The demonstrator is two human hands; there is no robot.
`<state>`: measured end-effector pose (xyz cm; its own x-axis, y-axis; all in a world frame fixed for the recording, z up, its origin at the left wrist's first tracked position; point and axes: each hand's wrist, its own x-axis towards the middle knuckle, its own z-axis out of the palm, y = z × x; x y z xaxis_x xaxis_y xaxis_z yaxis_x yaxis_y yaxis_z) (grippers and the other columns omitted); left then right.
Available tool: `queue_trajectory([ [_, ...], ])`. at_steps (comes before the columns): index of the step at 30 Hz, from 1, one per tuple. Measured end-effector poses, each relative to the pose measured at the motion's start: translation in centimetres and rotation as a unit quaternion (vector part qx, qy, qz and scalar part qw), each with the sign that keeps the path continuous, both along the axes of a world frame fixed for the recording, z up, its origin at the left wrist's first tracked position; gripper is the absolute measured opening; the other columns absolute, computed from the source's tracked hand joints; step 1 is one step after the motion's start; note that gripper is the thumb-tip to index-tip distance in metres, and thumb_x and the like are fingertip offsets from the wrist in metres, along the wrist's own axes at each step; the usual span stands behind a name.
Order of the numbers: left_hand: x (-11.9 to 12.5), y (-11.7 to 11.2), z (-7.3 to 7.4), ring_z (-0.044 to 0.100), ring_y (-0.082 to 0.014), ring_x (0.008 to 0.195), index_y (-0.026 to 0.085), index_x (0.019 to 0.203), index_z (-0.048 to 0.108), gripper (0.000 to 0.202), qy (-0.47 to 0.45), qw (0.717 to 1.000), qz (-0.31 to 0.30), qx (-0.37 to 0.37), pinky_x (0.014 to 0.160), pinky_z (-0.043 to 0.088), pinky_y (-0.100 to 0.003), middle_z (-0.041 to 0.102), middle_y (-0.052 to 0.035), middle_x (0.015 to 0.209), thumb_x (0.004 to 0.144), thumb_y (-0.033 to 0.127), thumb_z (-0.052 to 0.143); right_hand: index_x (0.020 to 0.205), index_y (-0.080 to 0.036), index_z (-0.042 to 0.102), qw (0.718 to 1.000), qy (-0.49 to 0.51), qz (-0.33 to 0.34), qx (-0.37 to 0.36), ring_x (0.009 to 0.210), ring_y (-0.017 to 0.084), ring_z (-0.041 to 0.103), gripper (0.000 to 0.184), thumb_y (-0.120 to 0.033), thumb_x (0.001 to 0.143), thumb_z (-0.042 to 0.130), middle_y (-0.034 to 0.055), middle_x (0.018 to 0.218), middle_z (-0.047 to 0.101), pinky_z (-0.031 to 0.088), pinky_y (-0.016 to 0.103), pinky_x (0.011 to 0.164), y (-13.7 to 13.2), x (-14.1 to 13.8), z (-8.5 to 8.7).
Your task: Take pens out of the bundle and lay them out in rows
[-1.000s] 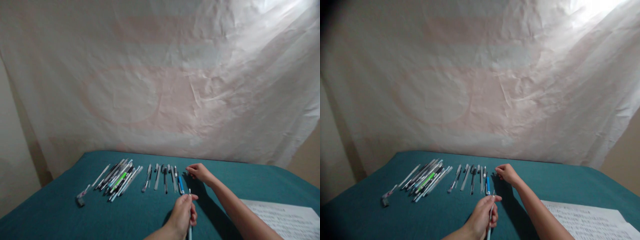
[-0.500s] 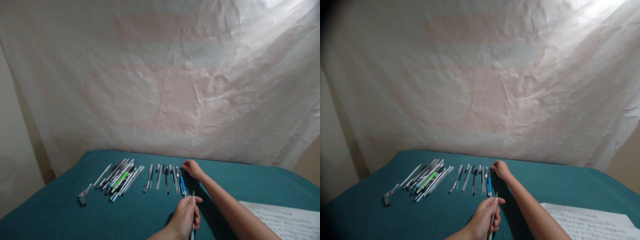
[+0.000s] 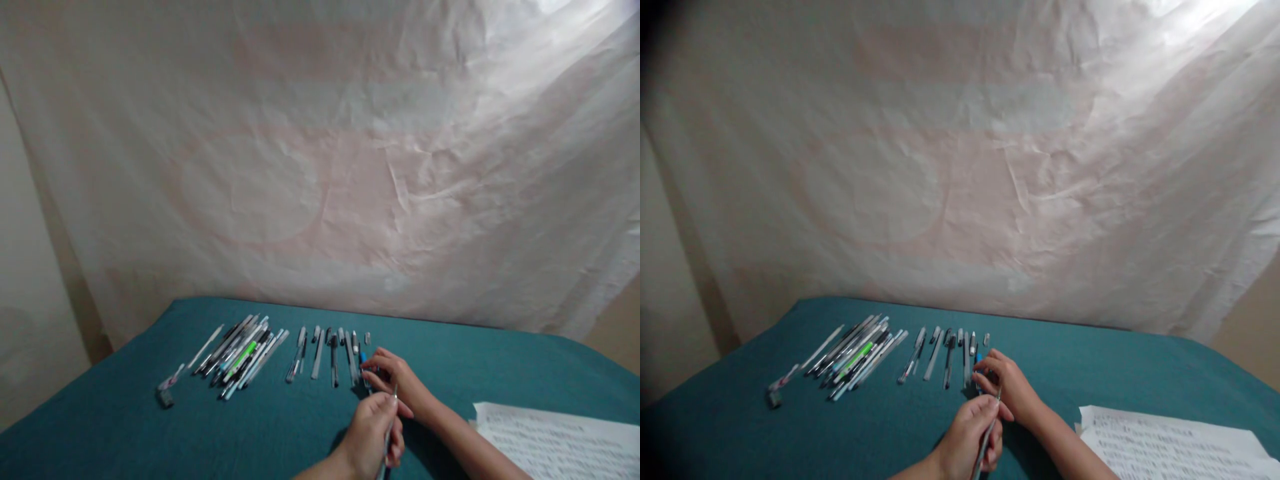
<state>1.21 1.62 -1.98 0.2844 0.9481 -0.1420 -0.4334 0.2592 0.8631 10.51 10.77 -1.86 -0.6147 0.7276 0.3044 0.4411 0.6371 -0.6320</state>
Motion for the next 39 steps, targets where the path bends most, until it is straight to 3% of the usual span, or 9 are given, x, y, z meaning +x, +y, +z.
queue_trajectory([
  [5,0.0,-0.1,-0.1,0.03,-0.003,0.029,0.014,0.079,0.048,0.038,0.014,1.0,0.002,0.007,0.031,0.016,-0.018,0.038,0.0082,0.043,0.071,0.051,0.043,0.095,-0.022,0.06,1.0,-0.027,0.016,-0.001,0.063,0.013,0.049,0.032,-0.043,0.071,0.054,0.002,0.077,0.051,0.039,0.023,0.058,-0.6,0.7,0.0],
  [15,0.0,-0.2,0.1,0.031,-0.0033,0.029,0.014,0.078,0.048,0.033,0.026,0.999,-0.012,0.022,0.029,0.016,-0.017,0.038,0.0077,0.044,0.073,0.046,0.041,0.105,-0.031,0.054,0.987,-0.143,0.015,0.073,0.072,0.014,0.054,0.031,-0.041,0.081,0.037,0.0023,0.088,0.05,0.039,0.023,0.064,-1.4,0.2,0.5],
  [25,0.1,-0.1,0.0,0.032,-0.0025,0.029,0.013,0.08,0.049,0.039,0.035,0.999,-0.011,0.021,0.03,0.017,-0.017,0.038,0.0083,0.045,0.071,0.051,0.044,0.105,-0.027,0.052,0.98,-0.164,0.026,0.112,0.071,0.014,0.055,0.032,-0.041,0.078,0.043,0.0026,0.089,0.051,0.038,0.022,0.06,-1.2,0.5,0.3],
  [32,0.1,-0.2,0.2,0.03,-0.0034,0.028,0.014,0.078,0.049,0.032,0.038,0.999,-0.008,0.023,0.029,0.016,-0.017,0.037,0.008,0.044,0.074,0.045,0.042,0.106,-0.027,0.051,0.975,-0.179,0.029,0.126,0.072,0.015,0.055,0.038,-0.048,0.076,0.044,0.0029,0.089,0.05,0.038,0.023,0.06,-1.2,0.4,0.2],
  [39,0.1,-0.2,0.0,0.03,-0.0037,0.029,0.014,0.078,0.048,0.028,0.026,0.999,-0.011,0.024,0.029,0.015,-0.018,0.037,0.0073,0.045,0.076,0.041,0.04,0.106,-0.027,0.051,0.976,-0.178,0.021,0.126,0.074,0.015,0.055,0.032,-0.041,0.079,0.042,0.003,0.09,0.05,0.038,0.022,0.063,-1.0,0.5,0.3],
])
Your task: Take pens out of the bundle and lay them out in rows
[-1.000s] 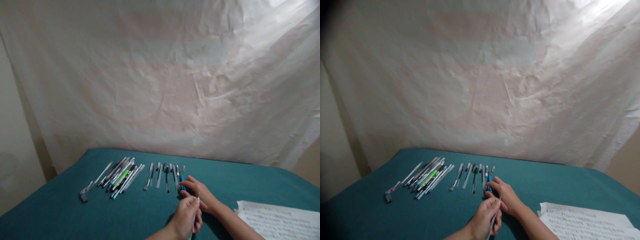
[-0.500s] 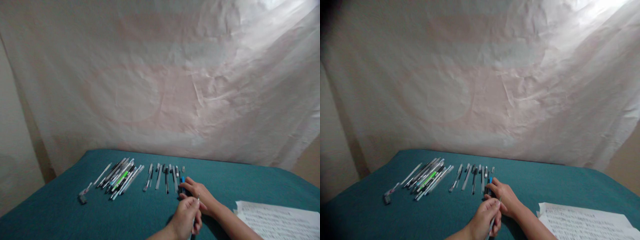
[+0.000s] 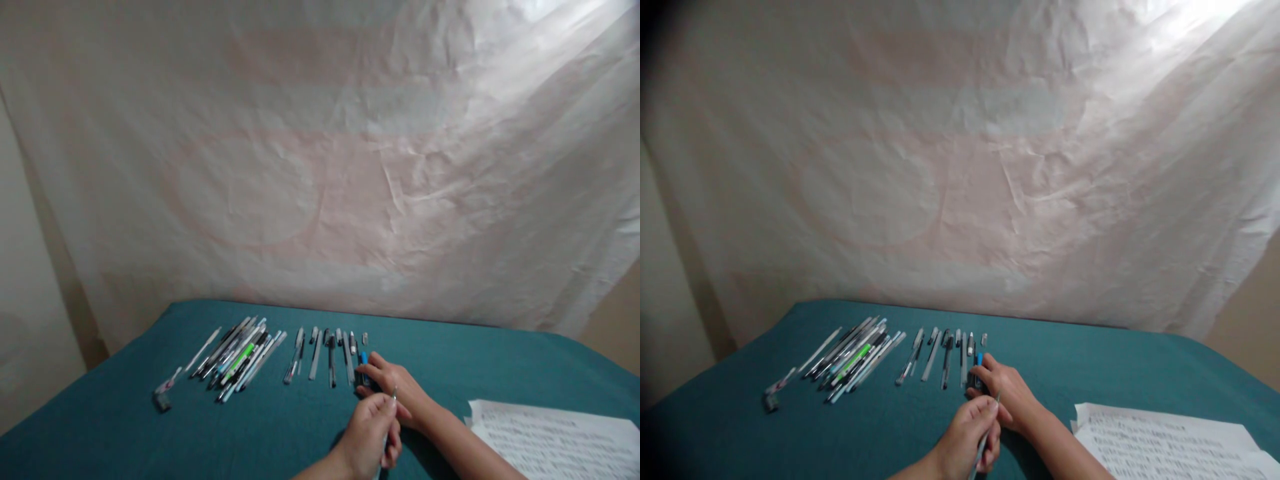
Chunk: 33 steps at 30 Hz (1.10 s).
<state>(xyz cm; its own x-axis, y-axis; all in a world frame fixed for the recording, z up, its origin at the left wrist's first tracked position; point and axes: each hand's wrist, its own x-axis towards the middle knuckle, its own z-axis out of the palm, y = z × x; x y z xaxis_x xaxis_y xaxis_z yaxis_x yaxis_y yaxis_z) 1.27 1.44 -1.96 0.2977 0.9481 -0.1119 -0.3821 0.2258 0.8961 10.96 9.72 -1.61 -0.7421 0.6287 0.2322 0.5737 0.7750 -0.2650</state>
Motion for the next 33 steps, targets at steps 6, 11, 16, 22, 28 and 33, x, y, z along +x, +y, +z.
queue_trajectory([
  [6,0.0,0.0,0.1,0.031,-0.003,0.03,0.014,0.078,0.049,0.027,-0.003,1.0,0.0,-0.008,0.03,0.015,-0.018,0.038,0.0068,0.046,0.078,0.04,0.039,0.106,-0.028,0.052,1.0,0.0,-0.007,0.002,0.074,0.015,0.055,0.032,-0.042,0.079,0.042,0.0029,0.091,0.05,0.038,0.022,0.063,0.2,-0.1,0.0],
  [11,0.1,-0.1,0.3,0.029,-0.0022,0.032,0.016,0.08,0.046,0.026,-0.039,0.998,0.027,-0.042,0.032,0.011,-0.018,0.037,0.0069,0.048,0.079,0.04,0.036,0.106,-0.027,0.052,0.999,0.025,-0.011,-0.026,0.073,0.014,0.055,0.032,-0.041,0.079,0.042,0.0035,0.091,0.049,0.038,0.022,0.064,-0.1,0.0,0.3],
  [16,-0.3,0.3,0.3,0.028,-0.0016,0.034,0.018,0.085,0.044,0.03,-0.095,0.993,0.055,-0.04,0.035,0.008,-0.019,0.036,0.0074,0.05,0.079,0.046,0.036,0.089,-0.019,0.057,0.98,0.169,-0.049,-0.088,0.068,0.013,0.05,0.032,-0.042,0.082,0.036,0.0038,0.08,0.052,0.038,0.023,0.063,0.4,0.4,0.5],
  [22,-0.7,0.5,0.2,0.029,-0.0012,0.037,0.018,0.087,0.044,0.031,-0.127,0.988,0.072,-0.044,0.038,0.008,-0.019,0.036,0.0076,0.051,0.078,0.047,0.039,0.074,-0.013,0.057,0.872,0.301,-0.052,-0.382,0.045,0.008,0.039,0.046,-0.051,0.08,0.033,-0.0018,0.052,0.045,0.03,0.019,0.042,0.7,1.3,1.7],
  [28,-0.5,0.5,0.3,0.027,-0.0005,0.036,0.018,0.081,0.042,0.035,-0.12,0.988,0.078,-0.051,0.038,0.006,-0.019,0.037,0.0076,0.052,0.075,0.052,0.041,0.068,-0.013,0.055,0.829,0.311,-0.001,-0.465,0.046,0.005,0.037,0.032,-0.045,0.071,0.054,-0.0037,0.053,0.046,0.027,0.017,0.043,-0.3,1.2,2.2],
  [33,-0.5,0.6,0.3,0.026,-0.0007,0.035,0.019,0.084,0.04,0.041,-0.108,0.991,0.064,-0.053,0.038,0.005,-0.019,0.035,0.0088,0.051,0.069,0.057,0.044,0.066,-0.012,0.056,0.818,0.33,0.007,-0.47,0.048,0.006,0.038,0.033,-0.045,0.07,0.056,-0.0027,0.055,0.048,0.027,0.018,0.044,-0.1,1.2,1.9],
])
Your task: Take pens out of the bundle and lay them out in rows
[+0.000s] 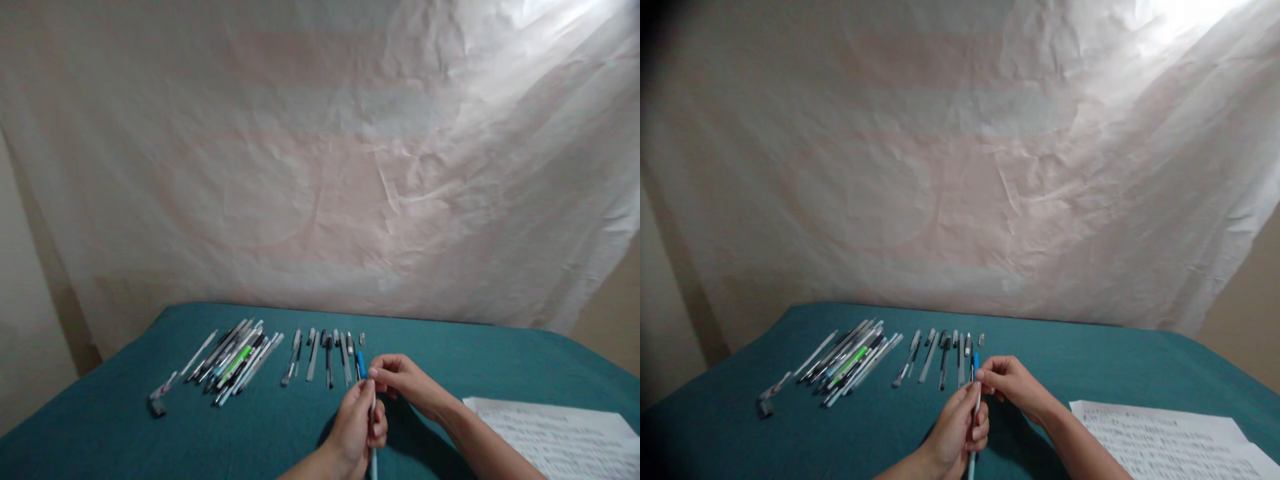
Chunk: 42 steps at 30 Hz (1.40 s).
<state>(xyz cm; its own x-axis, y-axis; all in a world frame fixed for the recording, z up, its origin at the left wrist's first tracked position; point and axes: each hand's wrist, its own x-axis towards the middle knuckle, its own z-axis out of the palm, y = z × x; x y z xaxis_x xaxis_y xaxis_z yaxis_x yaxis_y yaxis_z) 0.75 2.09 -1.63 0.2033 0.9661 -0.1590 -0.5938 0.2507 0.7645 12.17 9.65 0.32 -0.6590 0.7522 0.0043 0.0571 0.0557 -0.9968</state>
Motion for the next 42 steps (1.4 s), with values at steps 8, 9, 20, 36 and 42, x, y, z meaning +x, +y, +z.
queue_trajectory([
  [8,0.1,0.1,-0.3,0.034,-0.0015,0.043,0.018,0.076,0.036,0.035,0.003,1.0,0.011,-0.012,0.041,0.013,-0.018,0.04,0.007,0.059,0.067,0.045,0.057,0.062,-0.012,0.055,0.999,0.02,-0.024,-0.029,0.044,0.005,0.032,0.034,-0.045,0.066,0.061,-0.0045,0.05,0.043,0.022,0.018,0.043,0.5,0.4,-0.1],
  [9,0.1,0.1,-0.4,0.035,-0.0016,0.044,0.018,0.077,0.036,0.035,0.001,1.0,0.009,-0.01,0.041,0.014,-0.018,0.041,0.0068,0.06,0.067,0.045,0.056,0.062,-0.012,0.055,0.999,0.024,-0.02,-0.033,0.044,0.005,0.031,0.033,-0.045,0.066,0.061,-0.0046,0.049,0.043,0.022,0.019,0.043,0.5,0.4,-0.2],
  [20,0.1,0.1,-0.1,0.035,-0.0022,0.044,0.016,0.082,0.041,0.034,-0.014,0.999,0.019,-0.021,0.044,0.017,-0.019,0.041,0.0062,0.06,0.07,0.047,0.052,0.084,-0.012,0.059,0.99,0.062,-0.002,-0.125,0.051,0.006,0.043,0.033,-0.042,0.07,0.058,-0.0017,0.059,0.05,0.033,0.019,0.052,0.0,0.1,0.0],
  [36,0.1,0.1,-0.3,0.037,-0.0035,0.044,0.015,0.083,0.045,0.041,-0.005,1.0,-0.002,-0.026,0.044,0.02,-0.019,0.042,0.0055,0.058,0.07,0.054,0.047,0.083,-0.01,0.06,0.978,0.094,0.048,-0.181,0.05,0.006,0.043,0.032,-0.037,0.067,0.063,-0.0012,0.058,0.051,0.034,0.02,0.053,0.1,0.4,0.1],
  [42,0.2,0.0,-0.2,0.036,-0.0033,0.044,0.016,0.082,0.043,0.038,-0.008,1.0,0.001,-0.026,0.044,0.019,-0.019,0.041,0.0057,0.059,0.071,0.053,0.046,0.069,-0.012,0.054,0.988,0.07,-0.002,-0.14,0.049,0.006,0.043,0.03,-0.041,0.066,0.062,-0.0024,0.056,0.051,0.032,0.019,0.05,-0.1,-0.1,-0.3],
])
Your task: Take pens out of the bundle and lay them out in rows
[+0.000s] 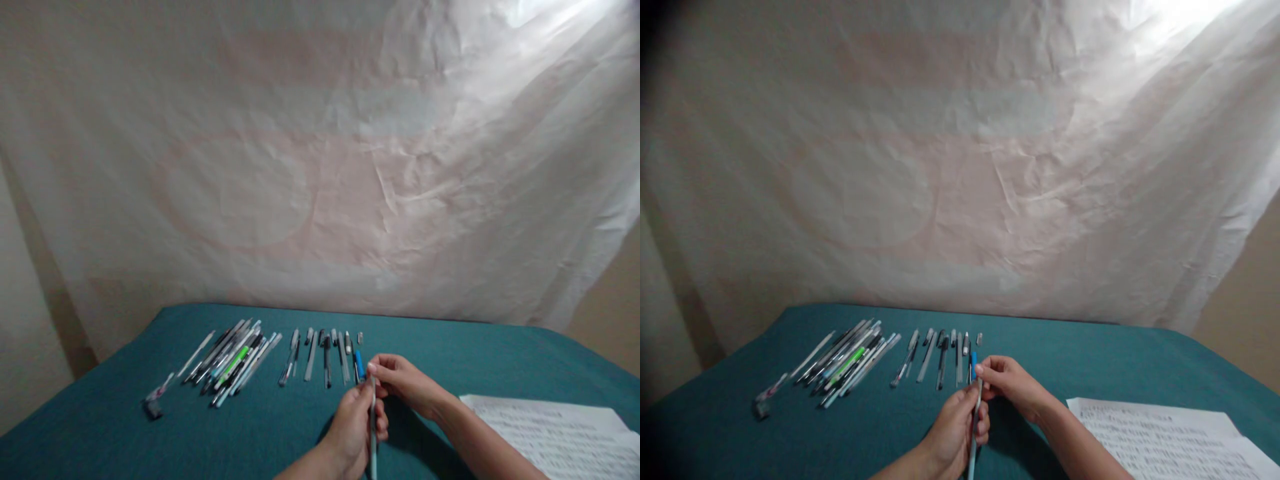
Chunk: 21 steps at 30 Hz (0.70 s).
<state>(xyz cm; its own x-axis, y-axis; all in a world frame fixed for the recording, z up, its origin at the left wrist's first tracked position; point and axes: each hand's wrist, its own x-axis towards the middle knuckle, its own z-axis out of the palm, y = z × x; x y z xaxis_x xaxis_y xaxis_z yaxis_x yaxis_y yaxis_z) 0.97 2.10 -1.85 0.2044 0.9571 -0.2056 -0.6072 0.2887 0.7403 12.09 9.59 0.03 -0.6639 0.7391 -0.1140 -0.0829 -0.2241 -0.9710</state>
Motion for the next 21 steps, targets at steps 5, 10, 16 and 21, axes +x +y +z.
queue_trajectory([
  [5,-0.1,0.05,-0.18,0.036,-0.0036,0.044,0.016,0.08,0.043,0.039,0.007,1.0,-0.005,0.0,0.045,0.02,-0.019,0.041,0.0059,0.058,0.07,0.053,0.047,0.064,-0.013,0.051,1.0,-0.017,-0.003,0.016,0.047,0.006,0.043,0.032,-0.042,0.063,0.064,-0.0026,0.053,0.052,0.03,0.019,0.048,0.12,-0.02,-0.2],
  [10,-0.08,0.09,-0.3,0.036,-0.0038,0.044,0.017,0.08,0.044,0.039,0.011,1.0,-0.007,0.008,0.045,0.02,-0.02,0.041,0.0059,0.057,0.07,0.054,0.046,0.073,-0.011,0.058,0.999,0.017,0.044,-0.02,0.048,0.006,0.044,0.029,-0.039,0.067,0.063,-0.0021,0.053,0.051,0.032,0.019,0.05,0.12,0.3,0.26],
  [16,-0.05,0.09,-0.23,0.036,-0.0037,0.044,0.016,0.081,0.044,0.038,0.004,1.0,-0.001,0.009,0.045,0.02,-0.02,0.041,0.0053,0.058,0.071,0.052,0.046,0.084,-0.012,0.057,0.998,0.029,0.039,-0.037,0.05,0.006,0.045,0.029,-0.038,0.07,0.06,-0.0019,0.059,0.052,0.034,0.02,0.052,-0.06,0.22,0.41],
  [21,-0.03,0.02,-0.11,0.036,-0.0037,0.045,0.016,0.081,0.042,0.037,-0.006,1.0,-0.005,0.012,0.045,0.02,-0.02,0.041,0.0051,0.059,0.073,0.052,0.044,0.068,-0.013,0.051,1.0,0.002,0.002,0.003,0.049,0.007,0.045,0.028,-0.038,0.068,0.062,-0.002,0.056,0.053,0.033,0.019,0.05,0.18,0.13,-0.32],
])
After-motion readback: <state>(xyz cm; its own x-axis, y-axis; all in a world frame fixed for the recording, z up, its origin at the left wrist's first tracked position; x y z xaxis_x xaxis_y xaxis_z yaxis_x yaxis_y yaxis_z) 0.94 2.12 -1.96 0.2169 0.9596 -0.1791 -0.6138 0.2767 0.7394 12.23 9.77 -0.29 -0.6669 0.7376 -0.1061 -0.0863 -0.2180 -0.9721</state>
